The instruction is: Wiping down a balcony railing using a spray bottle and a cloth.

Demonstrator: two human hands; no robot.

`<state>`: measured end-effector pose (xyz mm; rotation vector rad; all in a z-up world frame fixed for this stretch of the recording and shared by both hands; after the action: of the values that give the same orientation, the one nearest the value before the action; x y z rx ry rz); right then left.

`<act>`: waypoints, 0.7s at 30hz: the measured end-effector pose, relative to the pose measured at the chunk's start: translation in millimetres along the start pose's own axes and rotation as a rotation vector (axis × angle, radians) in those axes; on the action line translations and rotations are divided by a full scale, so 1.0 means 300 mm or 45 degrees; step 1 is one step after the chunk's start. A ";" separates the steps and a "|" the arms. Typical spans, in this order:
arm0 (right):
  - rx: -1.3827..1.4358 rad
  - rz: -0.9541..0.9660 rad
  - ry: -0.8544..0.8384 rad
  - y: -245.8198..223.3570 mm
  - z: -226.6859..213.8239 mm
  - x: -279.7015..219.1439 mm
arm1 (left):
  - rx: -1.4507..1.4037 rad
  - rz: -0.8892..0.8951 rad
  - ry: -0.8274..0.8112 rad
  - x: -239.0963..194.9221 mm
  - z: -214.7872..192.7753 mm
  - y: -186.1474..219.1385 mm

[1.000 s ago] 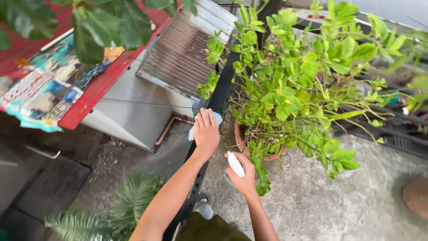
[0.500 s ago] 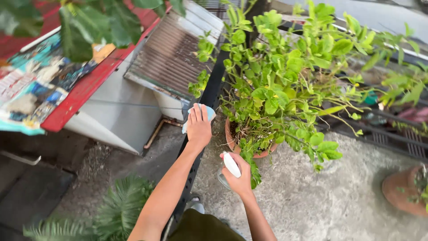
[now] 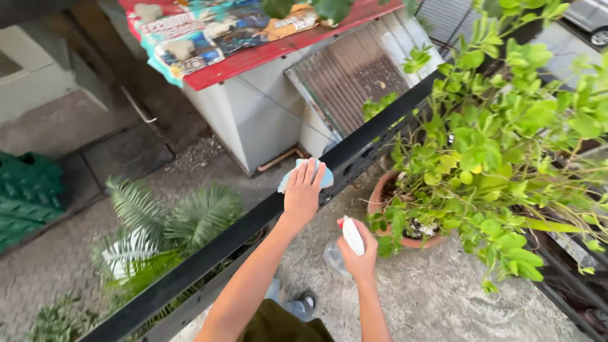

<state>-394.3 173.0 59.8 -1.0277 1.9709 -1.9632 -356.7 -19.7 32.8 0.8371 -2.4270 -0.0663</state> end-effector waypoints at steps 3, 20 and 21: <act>-0.014 -0.065 0.012 -0.016 0.049 -0.038 | 0.135 0.028 -0.070 -0.039 0.014 -0.070; -0.149 -0.040 0.278 -0.143 0.413 -0.382 | 0.034 0.100 -0.089 -0.307 -0.092 -0.265; -0.158 -0.026 0.304 -0.171 0.444 -0.419 | 0.041 0.112 -0.080 -0.331 -0.079 -0.274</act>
<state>-207.0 142.4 49.8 -0.8780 2.2387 -2.0826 -234.5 -24.9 -15.0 0.7516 -2.5271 -0.0207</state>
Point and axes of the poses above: each hand's wrist, its own x-axis towards the middle knuckle, its own z-axis out of the palm, y = z × x, the point moved 5 cm from there along x, towards the middle knuckle, and after that the axes turned 10 degrees about -z, right-handed, at the moved point
